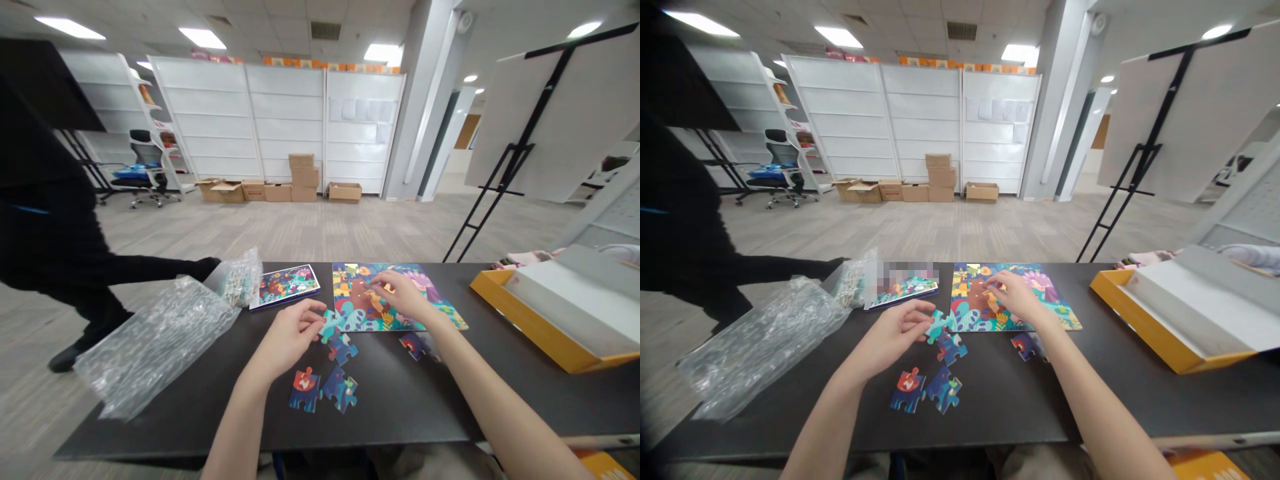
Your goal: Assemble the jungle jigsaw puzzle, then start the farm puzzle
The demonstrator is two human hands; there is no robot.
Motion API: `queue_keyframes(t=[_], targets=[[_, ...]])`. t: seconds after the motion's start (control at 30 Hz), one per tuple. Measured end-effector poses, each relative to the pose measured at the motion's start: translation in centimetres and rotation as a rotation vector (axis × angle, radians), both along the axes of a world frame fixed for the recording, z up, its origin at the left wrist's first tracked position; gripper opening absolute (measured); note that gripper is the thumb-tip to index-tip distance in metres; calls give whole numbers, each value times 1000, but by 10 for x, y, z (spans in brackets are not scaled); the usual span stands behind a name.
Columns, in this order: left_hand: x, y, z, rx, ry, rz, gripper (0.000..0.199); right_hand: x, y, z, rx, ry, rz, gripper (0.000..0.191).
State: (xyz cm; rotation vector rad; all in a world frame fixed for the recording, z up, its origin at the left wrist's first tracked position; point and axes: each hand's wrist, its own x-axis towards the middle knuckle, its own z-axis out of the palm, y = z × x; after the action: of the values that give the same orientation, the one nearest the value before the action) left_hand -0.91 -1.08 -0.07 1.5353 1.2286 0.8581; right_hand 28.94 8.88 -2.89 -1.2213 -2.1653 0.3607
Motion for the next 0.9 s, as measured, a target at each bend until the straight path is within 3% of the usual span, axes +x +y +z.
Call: queue_keyframes(t=[0.07, 0.17, 0.27, 0.5, 0.7, 0.9], targets=[[7, -1, -2, 11, -20, -6, 27, -10, -11, 10, -152, 107, 84, 23], [20, -1, -6, 49, -44, -11, 25, -27, -30, 21, -454, 210, 357, 31], [31, -2, -7, 103, -52, -22, 26, -39, -42, 26, -610, 247, 486, 34], [41, -7, -3, 187, 5, -129, 29, -43, -41, 21, -607, 362, 393, 36], [41, -8, -3, 168, -4, -97, 25, -49, -40, 15, -641, 449, 336, 41], [40, -6, -5, 241, 1, -41, 22, -47, -41, 18, -659, 386, 403, 42]])
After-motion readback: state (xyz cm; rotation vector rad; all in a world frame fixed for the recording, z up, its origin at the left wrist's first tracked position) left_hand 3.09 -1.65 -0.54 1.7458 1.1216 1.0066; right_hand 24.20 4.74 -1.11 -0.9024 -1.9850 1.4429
